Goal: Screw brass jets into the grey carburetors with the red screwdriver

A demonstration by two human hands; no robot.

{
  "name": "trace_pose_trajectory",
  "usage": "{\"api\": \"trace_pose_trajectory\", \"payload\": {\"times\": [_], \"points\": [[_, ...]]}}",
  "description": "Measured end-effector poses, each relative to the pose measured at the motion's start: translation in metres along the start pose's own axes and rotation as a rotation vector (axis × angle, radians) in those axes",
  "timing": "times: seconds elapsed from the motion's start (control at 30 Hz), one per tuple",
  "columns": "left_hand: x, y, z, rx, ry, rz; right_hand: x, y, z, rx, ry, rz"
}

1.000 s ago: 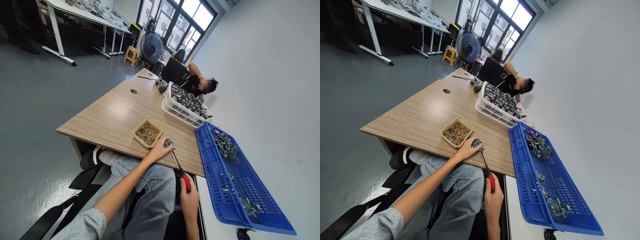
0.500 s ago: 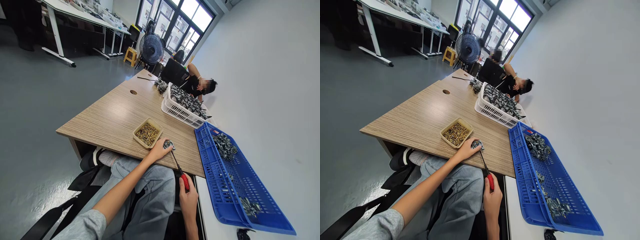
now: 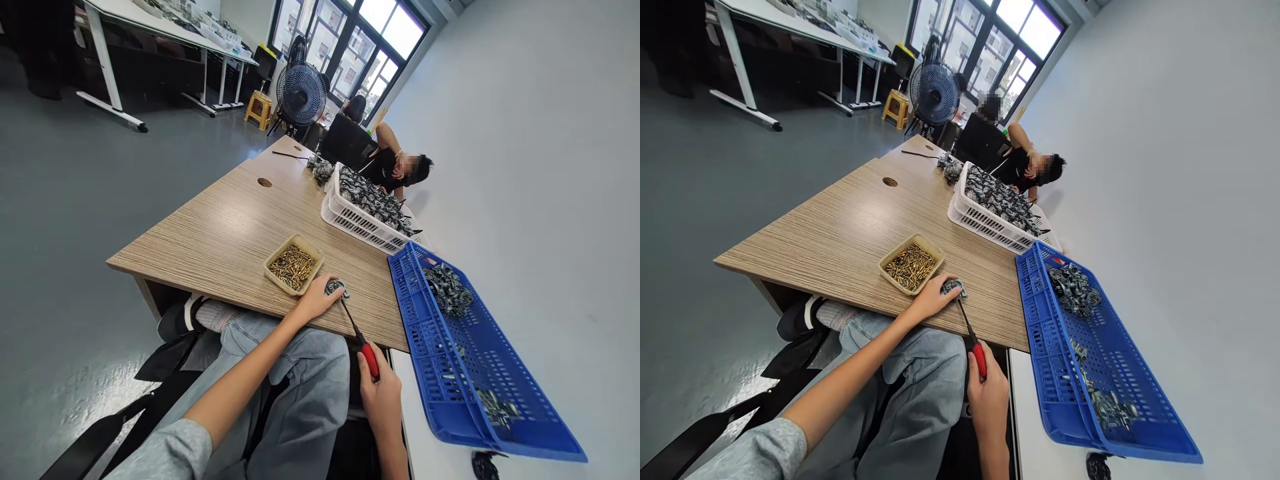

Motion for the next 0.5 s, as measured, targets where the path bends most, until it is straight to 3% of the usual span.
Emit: {"api": "trace_pose_trajectory", "payload": {"times": [0.5], "points": [[0.000,0.000,-0.001,0.022,-0.019,0.011,-0.005,0.001,0.009,0.036,-0.005,0.028]]}}
Point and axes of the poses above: each hand's wrist, its own x-axis towards the middle knuckle, its own z-axis out of the palm, y = z × x, the point moved 2 cm from there along x, towards the middle knuckle, and after that the axes turned 3 degrees about -x, right-handed, at the moved point
